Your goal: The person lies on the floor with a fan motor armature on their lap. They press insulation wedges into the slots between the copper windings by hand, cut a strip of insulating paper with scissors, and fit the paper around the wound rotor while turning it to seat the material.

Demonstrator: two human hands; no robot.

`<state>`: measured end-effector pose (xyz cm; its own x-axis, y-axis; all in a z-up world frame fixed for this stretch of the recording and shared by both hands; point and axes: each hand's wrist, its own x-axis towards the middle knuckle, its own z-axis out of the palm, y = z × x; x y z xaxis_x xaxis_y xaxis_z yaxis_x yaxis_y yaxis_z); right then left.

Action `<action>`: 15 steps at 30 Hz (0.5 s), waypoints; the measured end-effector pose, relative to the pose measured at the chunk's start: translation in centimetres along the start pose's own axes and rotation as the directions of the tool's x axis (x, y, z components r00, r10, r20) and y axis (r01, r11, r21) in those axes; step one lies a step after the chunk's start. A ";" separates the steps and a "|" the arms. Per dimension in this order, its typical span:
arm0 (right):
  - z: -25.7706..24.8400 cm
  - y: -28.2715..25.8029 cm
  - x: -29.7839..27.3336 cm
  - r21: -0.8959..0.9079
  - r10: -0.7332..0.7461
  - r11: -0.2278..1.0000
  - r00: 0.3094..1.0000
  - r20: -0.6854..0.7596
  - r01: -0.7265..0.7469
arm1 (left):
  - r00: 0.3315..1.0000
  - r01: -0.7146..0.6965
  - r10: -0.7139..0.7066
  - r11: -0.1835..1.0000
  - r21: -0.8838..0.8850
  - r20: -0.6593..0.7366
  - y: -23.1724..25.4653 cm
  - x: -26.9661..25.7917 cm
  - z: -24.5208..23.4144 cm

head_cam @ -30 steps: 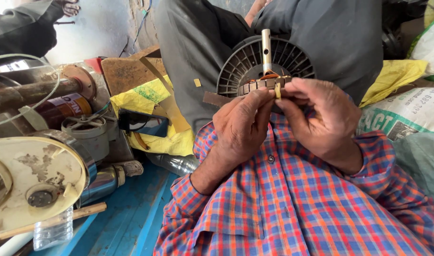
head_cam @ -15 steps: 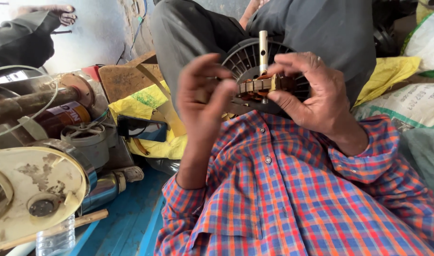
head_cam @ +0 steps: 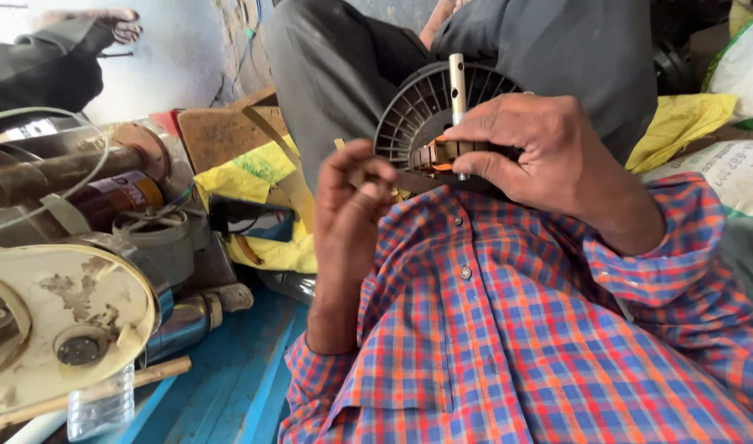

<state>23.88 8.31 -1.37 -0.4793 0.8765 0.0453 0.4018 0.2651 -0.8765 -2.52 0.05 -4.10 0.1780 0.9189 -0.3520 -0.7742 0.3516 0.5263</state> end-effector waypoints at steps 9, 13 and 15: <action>2.0 -4.3 -4.2 0.268 0.060 0.963 0.969 -0.240 0.007 | 0.931 -0.241 0.072 0.858 0.454 0.357 0.6 -0.6 7.9; 4.5 -3.1 -7.7 0.764 0.360 0.601 0.933 0.004 -0.235 | 0.853 -0.431 0.028 0.603 0.672 0.521 0.8 1.5 9.7; 3.8 -3.5 -7.9 0.681 0.332 0.690 0.943 0.005 -0.247 | 0.862 -0.460 0.050 0.496 0.737 0.504 0.4 0.7 8.7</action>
<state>23.32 -1.08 -0.52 -0.3227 0.9126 -0.2510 -0.1358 -0.3071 -0.9419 2.58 2.42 2.62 0.4215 0.8998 0.1131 -0.0182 -0.1163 0.9931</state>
